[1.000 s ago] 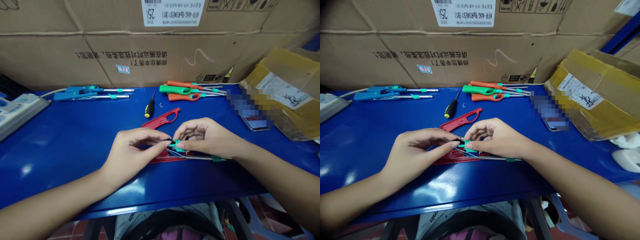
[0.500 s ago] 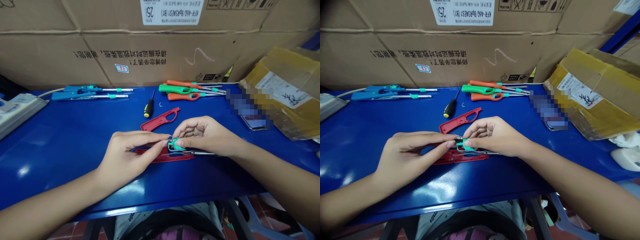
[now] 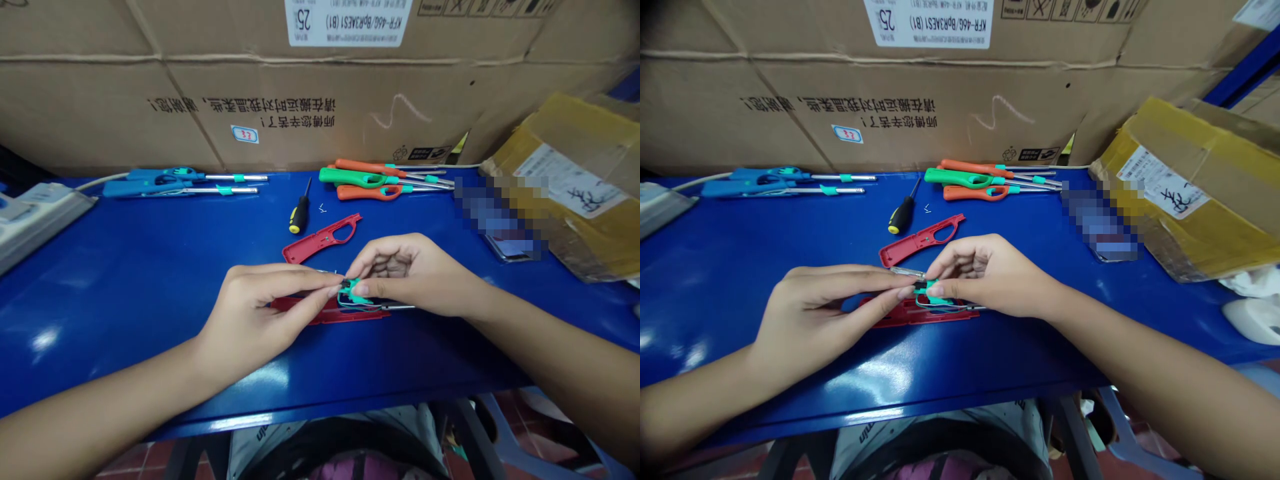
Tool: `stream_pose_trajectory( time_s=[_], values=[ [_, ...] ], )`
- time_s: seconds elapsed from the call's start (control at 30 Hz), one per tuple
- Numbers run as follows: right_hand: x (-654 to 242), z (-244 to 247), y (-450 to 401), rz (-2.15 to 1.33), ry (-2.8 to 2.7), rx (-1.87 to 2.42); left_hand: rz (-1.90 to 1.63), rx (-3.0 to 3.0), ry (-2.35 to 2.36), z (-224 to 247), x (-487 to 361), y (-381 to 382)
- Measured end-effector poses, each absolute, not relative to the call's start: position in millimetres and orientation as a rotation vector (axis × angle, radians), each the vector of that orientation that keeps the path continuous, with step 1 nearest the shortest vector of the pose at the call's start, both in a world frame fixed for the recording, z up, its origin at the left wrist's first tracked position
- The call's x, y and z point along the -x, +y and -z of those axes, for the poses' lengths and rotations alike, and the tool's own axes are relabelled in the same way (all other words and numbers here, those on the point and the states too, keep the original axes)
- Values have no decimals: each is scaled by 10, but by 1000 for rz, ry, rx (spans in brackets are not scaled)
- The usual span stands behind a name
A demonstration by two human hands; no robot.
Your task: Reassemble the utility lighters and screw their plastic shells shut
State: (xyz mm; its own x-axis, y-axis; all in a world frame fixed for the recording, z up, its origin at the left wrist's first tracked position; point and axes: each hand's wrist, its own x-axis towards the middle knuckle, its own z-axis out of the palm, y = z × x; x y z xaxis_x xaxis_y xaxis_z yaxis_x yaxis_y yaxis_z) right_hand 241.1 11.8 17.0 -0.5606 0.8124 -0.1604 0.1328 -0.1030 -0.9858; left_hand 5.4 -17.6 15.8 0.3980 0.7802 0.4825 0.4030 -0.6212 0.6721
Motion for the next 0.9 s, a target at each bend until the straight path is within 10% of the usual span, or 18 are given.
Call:
stream_pose_trajectory(
  time_s=[0.9],
  values=[
    [-2386, -130, 106, -1918, -1612, 1211, -634, -2465, 837, -270, 111, -7]
  ],
)
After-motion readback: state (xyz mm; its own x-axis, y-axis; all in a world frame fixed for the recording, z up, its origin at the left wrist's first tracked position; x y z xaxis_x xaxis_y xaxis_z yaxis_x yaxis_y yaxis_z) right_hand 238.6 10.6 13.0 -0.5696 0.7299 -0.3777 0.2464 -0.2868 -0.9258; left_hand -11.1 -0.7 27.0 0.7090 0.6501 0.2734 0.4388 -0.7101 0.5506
